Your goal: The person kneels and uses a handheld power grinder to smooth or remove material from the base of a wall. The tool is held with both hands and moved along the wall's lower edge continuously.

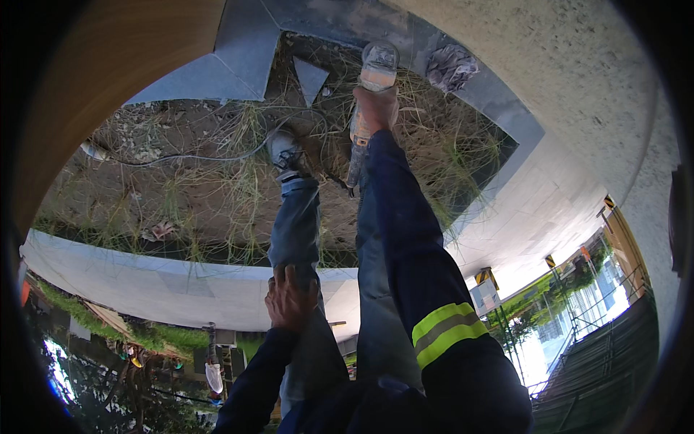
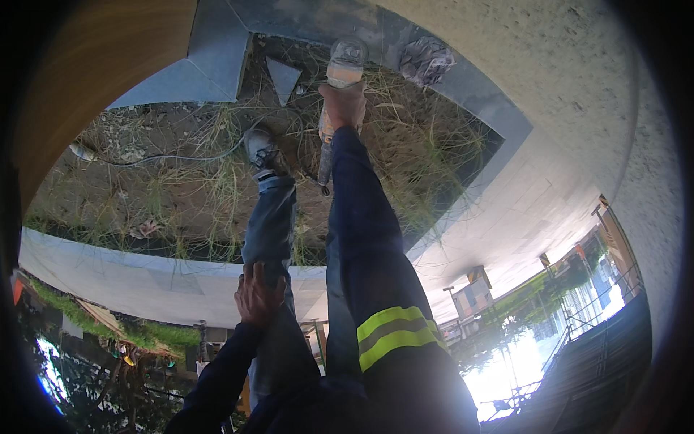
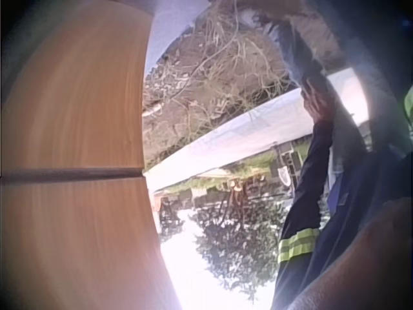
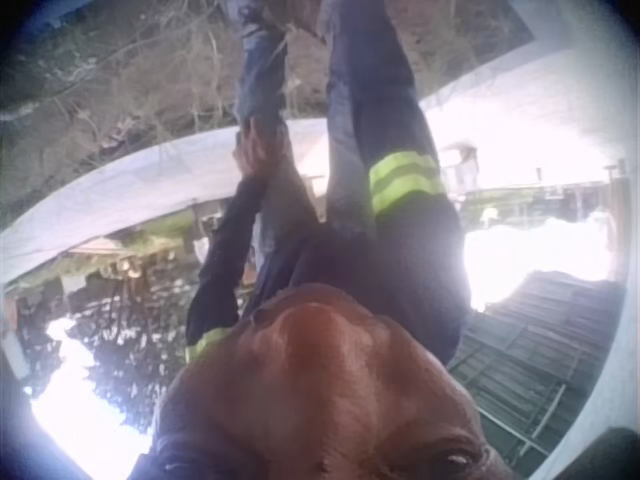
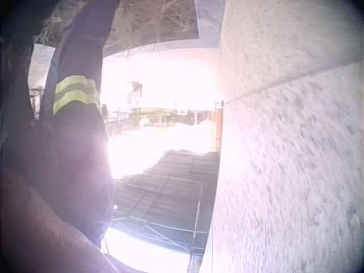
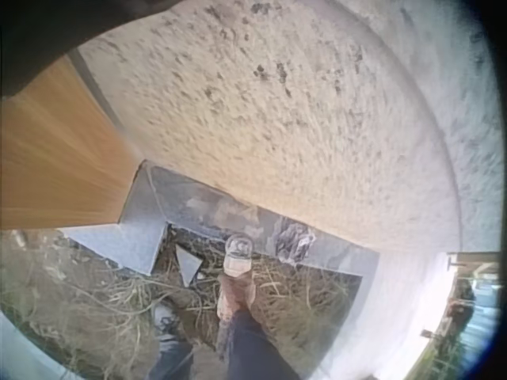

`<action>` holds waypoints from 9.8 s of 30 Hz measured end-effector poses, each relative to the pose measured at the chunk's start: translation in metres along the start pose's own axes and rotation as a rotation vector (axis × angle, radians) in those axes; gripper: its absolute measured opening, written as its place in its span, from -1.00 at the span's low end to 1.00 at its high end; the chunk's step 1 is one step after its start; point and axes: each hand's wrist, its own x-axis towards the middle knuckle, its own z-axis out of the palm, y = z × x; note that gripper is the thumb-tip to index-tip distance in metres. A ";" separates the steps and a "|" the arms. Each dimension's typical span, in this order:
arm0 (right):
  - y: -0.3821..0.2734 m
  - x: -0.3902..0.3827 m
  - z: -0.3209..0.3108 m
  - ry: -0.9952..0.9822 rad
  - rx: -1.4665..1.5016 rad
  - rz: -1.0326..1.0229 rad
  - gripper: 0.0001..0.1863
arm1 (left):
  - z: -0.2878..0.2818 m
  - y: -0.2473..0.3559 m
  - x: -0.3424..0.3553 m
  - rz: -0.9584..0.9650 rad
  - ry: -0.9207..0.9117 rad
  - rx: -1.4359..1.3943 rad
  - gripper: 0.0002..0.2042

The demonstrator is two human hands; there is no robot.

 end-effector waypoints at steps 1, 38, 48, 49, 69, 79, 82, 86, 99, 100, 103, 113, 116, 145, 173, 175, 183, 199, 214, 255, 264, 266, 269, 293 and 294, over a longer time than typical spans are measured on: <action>-0.009 -0.003 0.006 -0.022 -0.005 -0.017 -0.14 | 0.000 0.000 0.001 0.003 -0.016 -0.010 -0.45; 0.000 -0.010 -0.021 0.001 -0.053 0.045 -0.19 | 0.010 -0.001 -0.001 0.048 0.003 -0.003 -0.43; -0.024 -0.020 -0.001 -0.075 0.004 -0.038 -0.17 | 0.009 0.000 -0.001 0.012 0.012 0.013 -0.43; -0.030 -0.021 0.008 -0.087 -0.017 -0.045 -0.16 | 0.009 0.000 -0.001 0.012 0.013 0.018 -0.43; -0.006 -0.022 -0.012 -0.076 -0.102 -0.069 -0.22 | 0.009 0.000 0.000 0.044 0.007 0.003 -0.45; -0.047 -0.046 0.030 -0.139 0.000 -0.071 -0.22 | 0.020 -0.002 -0.004 0.056 0.060 0.071 -0.45; -0.032 -0.030 0.015 -0.082 -0.037 -0.021 -0.20 | 0.016 0.000 -0.004 0.054 0.053 0.047 -0.46; 0.008 -0.002 -0.013 0.010 0.026 0.051 -0.21 | 0.015 0.000 -0.004 0.083 0.071 0.032 -0.46; -0.032 -0.001 0.012 -0.095 -0.013 -0.061 -0.18 | 0.003 0.013 0.002 0.017 -0.049 0.017 -0.44; -0.034 -0.003 0.014 -0.097 -0.017 -0.059 -0.18 | 0.003 0.011 0.002 0.017 -0.044 0.012 -0.44; -0.030 -0.008 0.008 -0.063 0.003 -0.030 -0.19 | 0.005 0.008 0.002 0.017 -0.031 -0.001 -0.44; -0.018 0.002 -0.010 -0.024 -0.028 -0.008 -0.16 | 0.008 0.012 -0.001 -0.017 -0.005 0.022 -0.46; -0.039 -0.008 0.009 -0.081 -0.053 -0.060 -0.14 | 0.005 0.013 -0.001 -0.016 -0.012 -0.010 -0.48; -0.018 -0.005 0.039 -0.007 0.038 -0.131 -0.22 | 0.008 0.006 -0.006 -0.030 0.002 -0.055 -0.48; 0.005 0.065 0.086 -0.125 -0.117 -0.171 -0.09 | -0.007 0.011 0.005 -0.148 -0.039 -0.104 -0.63; 0.004 0.052 0.084 -0.126 -0.158 -0.088 -0.09 | -0.007 0.008 0.000 -0.167 -0.047 -0.094 -0.62; 0.001 0.040 0.066 -0.141 -0.013 -0.065 -0.14 | 0.001 -0.003 0.008 -0.140 0.021 -0.067 -0.61; 0.008 -0.009 0.048 -0.032 0.355 -0.011 -0.20 | 0.001 0.030 -0.032 -0.167 -0.032 -0.028 -0.44; -0.033 -0.015 0.055 -0.021 0.166 -0.046 -0.20 | 0.008 0.014 0.002 -0.091 -0.001 -0.020 -0.51; -0.014 -0.012 0.016 0.091 0.265 0.102 -0.24 | 0.010 0.012 -0.004 -0.071 -0.015 0.046 -0.50; -0.015 -0.003 0.031 0.016 0.163 0.003 -0.18 | 0.017 0.013 -0.004 -0.022 0.032 0.063 -0.49; -0.012 -0.004 0.030 0.026 0.187 0.026 -0.18 | 0.014 0.014 -0.003 -0.033 0.023 0.060 -0.49; -0.003 -0.007 0.022 0.078 0.254 0.076 -0.18 | 0.008 0.015 -0.003 -0.082 -0.018 0.055 -0.50; -0.005 -0.008 0.023 0.073 0.187 0.013 -0.20 | 0.008 0.020 -0.001 -0.097 -0.053 0.073 -0.48; -0.005 -0.008 0.025 0.060 0.183 0.010 -0.20 | 0.010 0.019 -0.001 -0.091 -0.040 0.070 -0.48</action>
